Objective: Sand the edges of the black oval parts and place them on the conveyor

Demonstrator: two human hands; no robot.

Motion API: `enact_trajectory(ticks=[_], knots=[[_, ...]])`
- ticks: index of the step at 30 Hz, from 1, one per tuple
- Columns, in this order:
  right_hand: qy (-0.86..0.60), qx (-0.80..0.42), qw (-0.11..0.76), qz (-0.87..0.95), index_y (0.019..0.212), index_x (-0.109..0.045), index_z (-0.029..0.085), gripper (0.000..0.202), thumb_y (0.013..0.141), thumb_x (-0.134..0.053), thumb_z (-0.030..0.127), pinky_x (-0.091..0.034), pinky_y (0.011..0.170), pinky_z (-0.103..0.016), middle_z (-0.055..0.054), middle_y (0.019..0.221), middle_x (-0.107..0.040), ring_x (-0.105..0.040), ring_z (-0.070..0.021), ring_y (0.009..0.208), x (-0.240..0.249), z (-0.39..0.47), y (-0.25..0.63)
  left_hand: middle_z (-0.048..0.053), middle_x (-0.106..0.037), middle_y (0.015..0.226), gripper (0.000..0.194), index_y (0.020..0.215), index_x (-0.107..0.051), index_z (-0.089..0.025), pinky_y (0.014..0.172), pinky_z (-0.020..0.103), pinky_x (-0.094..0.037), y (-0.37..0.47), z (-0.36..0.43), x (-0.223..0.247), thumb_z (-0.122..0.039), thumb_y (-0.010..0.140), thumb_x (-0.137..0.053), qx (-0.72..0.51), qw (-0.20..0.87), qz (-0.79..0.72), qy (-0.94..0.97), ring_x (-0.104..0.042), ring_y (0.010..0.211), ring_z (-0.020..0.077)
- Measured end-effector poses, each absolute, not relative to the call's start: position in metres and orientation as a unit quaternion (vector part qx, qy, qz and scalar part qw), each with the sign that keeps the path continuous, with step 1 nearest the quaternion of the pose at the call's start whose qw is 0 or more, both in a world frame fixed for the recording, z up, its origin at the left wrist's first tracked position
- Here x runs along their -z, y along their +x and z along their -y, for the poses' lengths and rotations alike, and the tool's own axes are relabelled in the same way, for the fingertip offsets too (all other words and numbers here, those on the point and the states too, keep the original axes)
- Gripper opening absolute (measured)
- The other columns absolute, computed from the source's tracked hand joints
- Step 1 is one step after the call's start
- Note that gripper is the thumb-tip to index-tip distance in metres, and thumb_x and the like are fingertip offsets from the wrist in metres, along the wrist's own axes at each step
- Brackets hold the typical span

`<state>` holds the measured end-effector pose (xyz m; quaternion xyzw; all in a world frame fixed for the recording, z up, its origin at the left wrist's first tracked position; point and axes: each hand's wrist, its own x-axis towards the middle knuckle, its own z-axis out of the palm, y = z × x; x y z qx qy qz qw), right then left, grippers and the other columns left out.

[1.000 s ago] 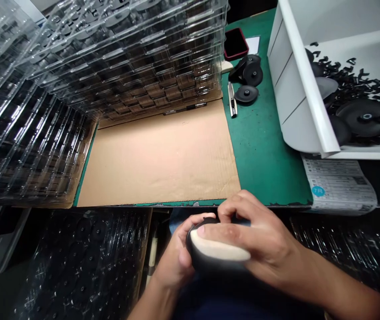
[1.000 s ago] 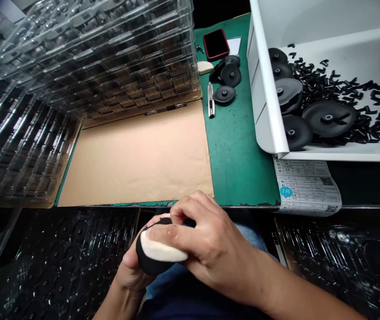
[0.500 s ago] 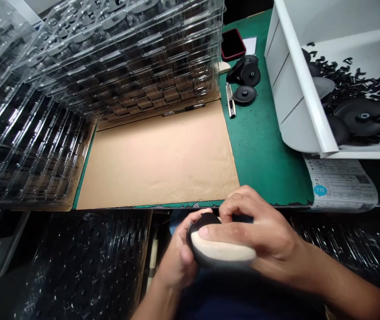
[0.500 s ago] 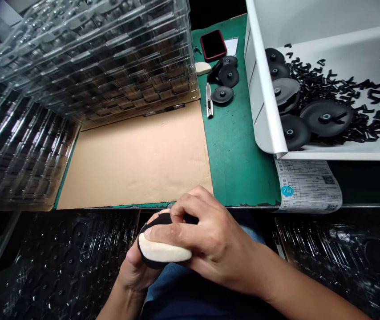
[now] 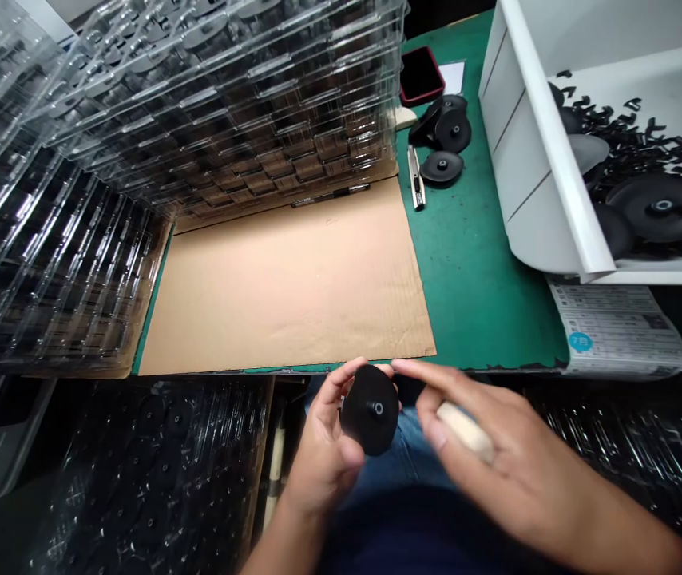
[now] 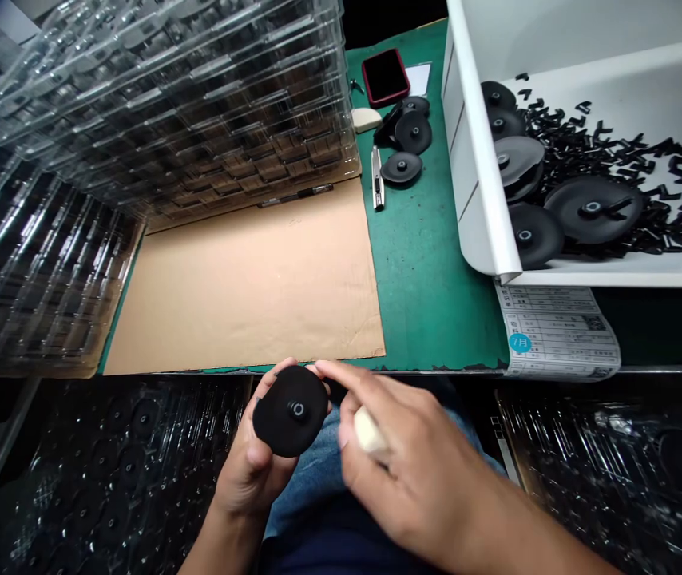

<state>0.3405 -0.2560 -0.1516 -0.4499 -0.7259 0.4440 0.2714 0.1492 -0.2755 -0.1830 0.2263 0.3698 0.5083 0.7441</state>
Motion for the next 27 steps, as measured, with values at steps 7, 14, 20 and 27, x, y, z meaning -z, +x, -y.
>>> enact_trajectory(ticks=[7, 14, 20, 27], knots=[[-0.383, -0.363, 0.136, 0.838, 0.154, 0.001, 0.006, 0.104, 0.084, -0.064, 0.046, -0.055, 0.064, -0.034, -0.012, 0.093, -0.075, -0.071, -0.0258, 0.075, 0.145, 0.273, 0.313, 0.004, -0.064, 0.127, 0.068, 0.118, -0.064, -0.032, 0.099, 0.030, -0.046, 0.159, 0.279, 0.180, -0.042, 0.056, -0.089, -0.531, 0.687, -0.447, 0.215, -0.059, 0.115, 0.0232], [-0.323, -0.383, 0.151, 0.852, 0.152, -0.017, 0.038, 0.082, 0.084, -0.056, 0.012, -0.047, 0.069, -0.028, 0.001, 0.083, -0.064, -0.062, -0.0164, 0.073, 0.165, 0.276, 0.320, 0.004, -0.068, 0.120, 0.060, 0.119, -0.065, -0.030, 0.087, 0.027, -0.053, 0.149, 0.281, 0.180, -0.046, 0.064, -0.084, -0.520, 0.777, -0.322, 0.149, -0.069, 0.092, 0.0165], [-0.299, -0.326, 0.165, 0.882, 0.147, -0.025, 0.049, 0.076, 0.088, -0.054, 0.009, -0.036, 0.066, -0.027, 0.002, 0.078, -0.053, -0.048, -0.0147, 0.069, 0.173, 0.267, 0.348, 0.008, -0.073, 0.110, 0.062, 0.119, -0.068, -0.022, 0.089, 0.025, -0.052, 0.145, 0.285, 0.178, -0.058, 0.069, -0.076, -0.502, 0.811, -0.275, 0.123, -0.067, 0.099, 0.0181], [-0.335, -0.275, 0.227, 0.872, 0.146, -0.034, 0.042, 0.066, 0.091, -0.049, 0.008, -0.038, 0.069, -0.027, 0.001, 0.081, -0.054, -0.049, -0.0150, 0.074, 0.183, 0.247, 0.354, 0.007, -0.072, 0.102, 0.054, 0.111, -0.072, -0.018, 0.059, 0.021, -0.059, 0.144, 0.282, 0.176, -0.058, 0.076, -0.069, -0.464, 0.844, -0.261, 0.071, -0.069, 0.078, 0.0161]])
